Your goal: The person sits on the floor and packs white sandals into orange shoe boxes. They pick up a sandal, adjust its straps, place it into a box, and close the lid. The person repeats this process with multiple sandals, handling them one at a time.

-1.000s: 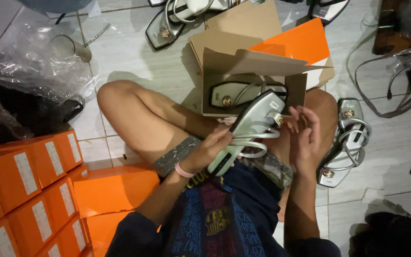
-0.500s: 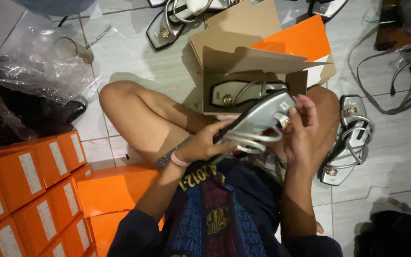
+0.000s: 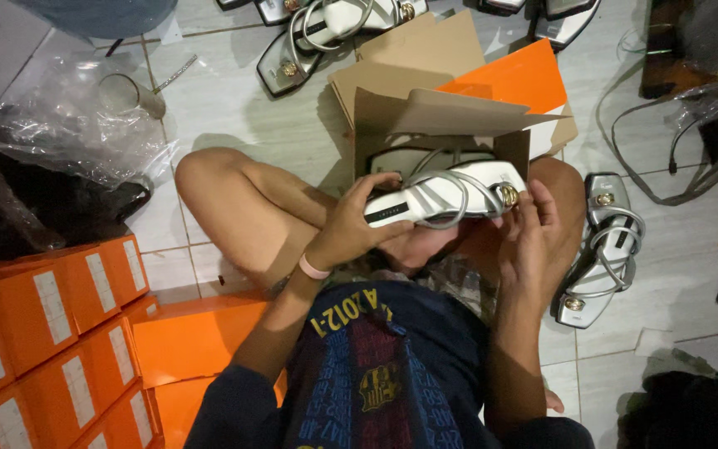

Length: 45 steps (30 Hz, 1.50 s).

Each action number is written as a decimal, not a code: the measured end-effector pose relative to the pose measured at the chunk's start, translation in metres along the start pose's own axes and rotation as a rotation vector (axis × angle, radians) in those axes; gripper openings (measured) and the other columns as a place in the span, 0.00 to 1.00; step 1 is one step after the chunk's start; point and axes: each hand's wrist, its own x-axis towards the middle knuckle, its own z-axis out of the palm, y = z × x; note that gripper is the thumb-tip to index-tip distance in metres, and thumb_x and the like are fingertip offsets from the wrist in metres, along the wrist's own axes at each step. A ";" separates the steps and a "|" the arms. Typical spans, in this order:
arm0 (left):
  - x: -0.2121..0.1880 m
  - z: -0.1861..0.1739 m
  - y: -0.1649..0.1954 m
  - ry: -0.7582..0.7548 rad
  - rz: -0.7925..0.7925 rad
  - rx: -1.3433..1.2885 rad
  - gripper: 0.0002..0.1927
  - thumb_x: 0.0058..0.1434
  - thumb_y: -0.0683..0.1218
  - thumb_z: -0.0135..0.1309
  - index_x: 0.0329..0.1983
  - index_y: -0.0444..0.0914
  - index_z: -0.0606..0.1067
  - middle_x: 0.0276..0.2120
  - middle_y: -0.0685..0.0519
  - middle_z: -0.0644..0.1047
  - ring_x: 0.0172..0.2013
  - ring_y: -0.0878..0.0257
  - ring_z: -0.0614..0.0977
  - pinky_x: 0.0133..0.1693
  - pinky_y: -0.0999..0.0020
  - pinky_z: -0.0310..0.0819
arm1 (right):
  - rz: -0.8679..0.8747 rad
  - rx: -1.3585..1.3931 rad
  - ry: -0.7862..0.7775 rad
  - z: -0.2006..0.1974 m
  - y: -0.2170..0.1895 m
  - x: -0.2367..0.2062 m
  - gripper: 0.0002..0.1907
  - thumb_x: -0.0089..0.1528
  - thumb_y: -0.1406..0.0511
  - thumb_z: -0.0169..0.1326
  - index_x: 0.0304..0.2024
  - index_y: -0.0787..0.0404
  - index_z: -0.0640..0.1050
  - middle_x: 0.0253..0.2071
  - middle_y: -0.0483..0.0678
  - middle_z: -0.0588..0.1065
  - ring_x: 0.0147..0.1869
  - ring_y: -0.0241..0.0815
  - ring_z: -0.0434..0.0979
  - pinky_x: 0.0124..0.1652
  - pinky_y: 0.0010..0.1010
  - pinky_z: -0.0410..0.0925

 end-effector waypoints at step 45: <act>-0.001 -0.010 0.040 -0.315 0.244 0.283 0.21 0.56 0.47 0.63 0.48 0.35 0.69 0.46 0.42 0.74 0.47 0.43 0.79 0.49 0.56 0.73 | -0.383 -0.053 -0.310 -0.031 -0.011 -0.006 0.15 0.67 0.73 0.59 0.55 0.61 0.72 0.60 0.51 0.72 0.66 0.48 0.77 0.61 0.38 0.71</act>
